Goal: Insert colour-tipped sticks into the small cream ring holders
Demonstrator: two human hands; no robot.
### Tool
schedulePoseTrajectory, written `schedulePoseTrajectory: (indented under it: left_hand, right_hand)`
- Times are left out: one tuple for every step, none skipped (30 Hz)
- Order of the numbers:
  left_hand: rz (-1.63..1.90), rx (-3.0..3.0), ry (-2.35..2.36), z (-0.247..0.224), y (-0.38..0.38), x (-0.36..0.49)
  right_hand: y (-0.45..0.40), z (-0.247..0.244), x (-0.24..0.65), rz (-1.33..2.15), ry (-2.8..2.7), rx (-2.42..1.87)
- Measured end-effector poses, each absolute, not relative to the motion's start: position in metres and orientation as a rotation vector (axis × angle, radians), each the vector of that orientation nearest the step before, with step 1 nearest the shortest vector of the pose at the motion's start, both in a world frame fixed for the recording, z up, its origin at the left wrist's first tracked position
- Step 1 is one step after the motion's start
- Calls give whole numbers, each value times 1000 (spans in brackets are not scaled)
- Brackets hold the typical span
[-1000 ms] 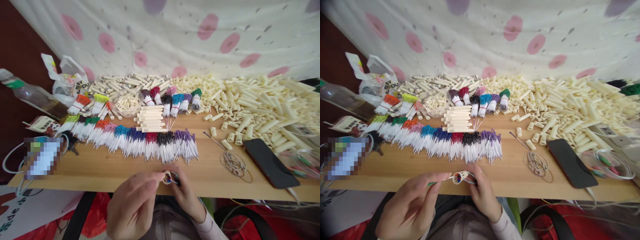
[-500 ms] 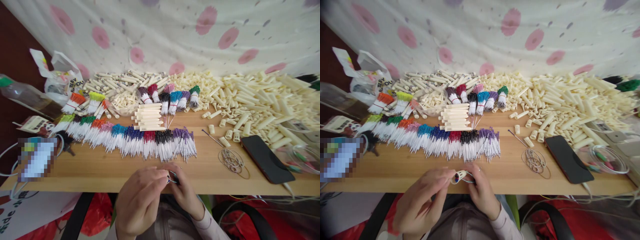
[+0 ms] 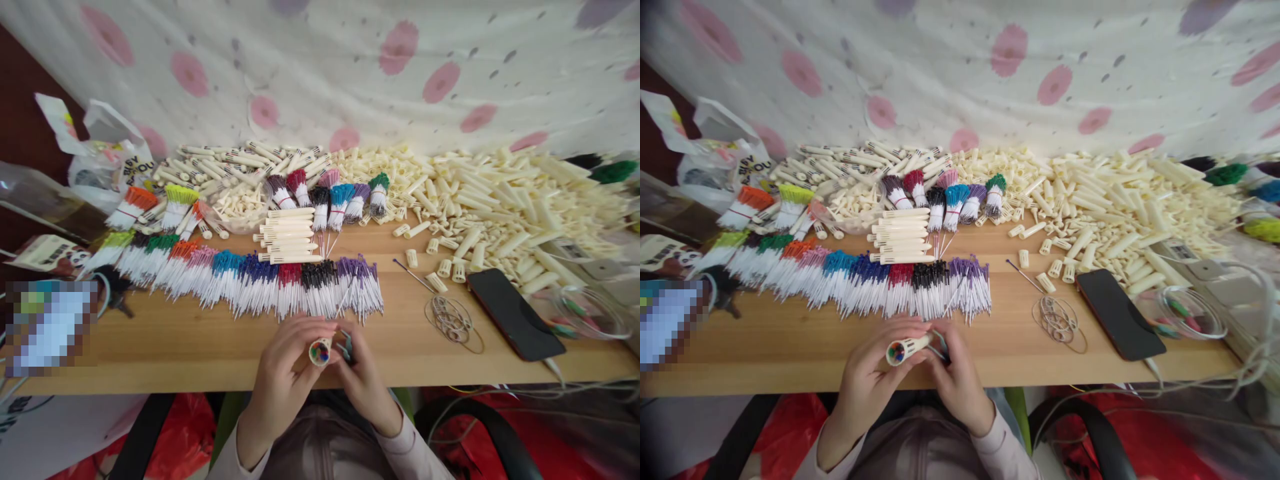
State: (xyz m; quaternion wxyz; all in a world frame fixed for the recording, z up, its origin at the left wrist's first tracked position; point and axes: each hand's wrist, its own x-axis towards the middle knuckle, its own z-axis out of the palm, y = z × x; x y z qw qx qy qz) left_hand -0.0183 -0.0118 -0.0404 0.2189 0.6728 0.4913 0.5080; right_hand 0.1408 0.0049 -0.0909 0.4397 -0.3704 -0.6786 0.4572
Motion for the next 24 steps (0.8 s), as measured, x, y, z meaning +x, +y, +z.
schedulePoseTrajectory:
  left_hand:
    - [1431, 1877, 1359, -41, -12, -18]
    - [1453, 1888, 1370, -41, -12, -17]
    - [1477, 1888, 1388, -40, -13, -17]
    - [1506, 1878, 1411, -40, -14, -17]
    - [1536, 1862, 1436, -39, -16, -17]
    - [1562, 1851, 1459, -38, -17, -17]
    - [1583, 1851, 1475, -37, -18, -18]
    - [1601, 1864, 1485, -36, -19, -18]
    - [1613, 1888, 1489, -35, -20, -19]
    - [1619, 1917, 1490, -34, -21, -19]
    - [1624, 1948, 1489, -33, -22, -20]
    - [1626, 1975, 1490, -31, -23, -20]
    - [1630, 1997, 1493, -30, -25, -20]
    - [1634, 2014, 1500, -28, -27, -20]
    - [1638, 2028, 1512, -26, -29, -19]
    - [1641, 2042, 1530, -24, -31, -19]
    - [1640, 2057, 1548, -22, -33, -18]
    - [1635, 2072, 1563, -20, -35, -18]
    - [1630, 2090, 1572, -19, -37, -18]
    - [1624, 2109, 1575, -17, -38, -17]
    - [1623, 2129, 1568, -16, -40, -17]
    - [1622, 2146, 1560, -14, -41, -16]
    - [1622, 2162, 1554, -13, -42, -16]
    - [1625, 2176, 1551, -12, -44, -15]
  right_hand:
    - [4, -90, 143, 1130, -1650, -938]
    - [3, -87, 146, 1112, -1620, -968]
    - [1, -84, 150, 1082, -1600, -1008]
    - [0, -79, 155, 1049, -1595, -1051]
    - [-3, -72, 161, 1012, -1612, -1087]
    - [-5, -64, 167, 978, -1646, -1113]
    - [-7, -55, 172, 942, -1715, -1104]
    - [-9, -46, 177, 900, -1814, -1066]
    - [-12, -36, 180, 843, -1893, -1025]
    - [-14, -26, 182, 780, -1948, -976]
    - [-16, -16, 183, 724, -1976, -937]
    - [-18, -7, 182, 681, -2007, -912]
    - [-19, 1, 181, 630, -2029, -898]
    - [-21, 8, 179, 581, -2048, -892]
    - [-22, 13, 178, 536, -2067, -894]
    - [-23, 17, 177, 494, -2082, -892]
    - [-23, 18, 176, 469, -2096, -891]
    - [-24, 18, 176, 460, -2104, -886]
    - [-25, 17, 176, 459, -2102, -874]
    - [-26, 15, 177, 466, -2094, -866]
    - [-28, 12, 177, 473, -2083, -865]
    - [-29, 11, 179, 473, -2070, -869]
    - [-31, 10, 180, 458, -2054, -870]
    - [-32, 10, 181, 437, -2048, -875]
